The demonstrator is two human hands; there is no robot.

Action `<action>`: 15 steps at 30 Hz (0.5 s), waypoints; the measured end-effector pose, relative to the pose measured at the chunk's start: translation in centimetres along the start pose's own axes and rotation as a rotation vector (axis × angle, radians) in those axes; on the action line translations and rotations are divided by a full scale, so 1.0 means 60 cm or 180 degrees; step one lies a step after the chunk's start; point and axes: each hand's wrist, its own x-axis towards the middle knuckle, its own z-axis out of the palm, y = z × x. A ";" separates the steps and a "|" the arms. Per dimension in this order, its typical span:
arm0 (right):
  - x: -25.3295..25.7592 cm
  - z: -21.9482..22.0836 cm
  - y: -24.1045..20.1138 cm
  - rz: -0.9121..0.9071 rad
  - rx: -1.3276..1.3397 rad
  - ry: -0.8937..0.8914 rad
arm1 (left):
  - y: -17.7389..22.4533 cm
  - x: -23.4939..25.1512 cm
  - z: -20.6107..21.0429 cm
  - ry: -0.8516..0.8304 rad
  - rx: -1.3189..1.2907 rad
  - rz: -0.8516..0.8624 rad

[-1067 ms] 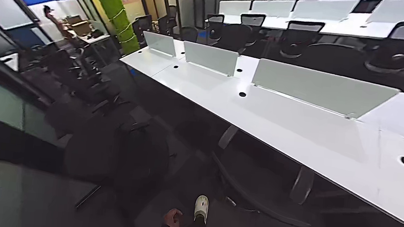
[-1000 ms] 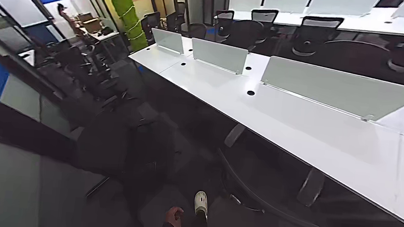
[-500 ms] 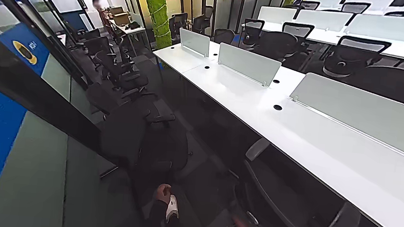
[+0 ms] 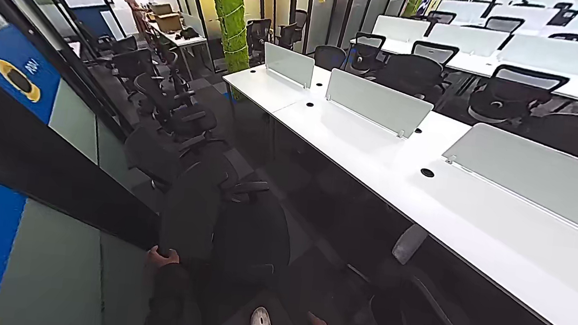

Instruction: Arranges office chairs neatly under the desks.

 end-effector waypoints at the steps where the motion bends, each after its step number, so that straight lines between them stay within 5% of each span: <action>1: 0.007 0.002 -0.013 -0.0057 0.0001 0.0000 | 0.000 0.022 0.002 -0.0187 -0.0053 -0.0279; 7: 0.025 -0.005 -0.062 -0.0058 -0.0142 -0.0225 | -0.055 0.067 0.056 -0.1373 0.0377 -0.0752; 15: 0.049 -0.040 -0.077 -0.0156 -0.0490 -0.0232 | -0.090 0.087 0.058 -0.1392 -0.0527 -0.0906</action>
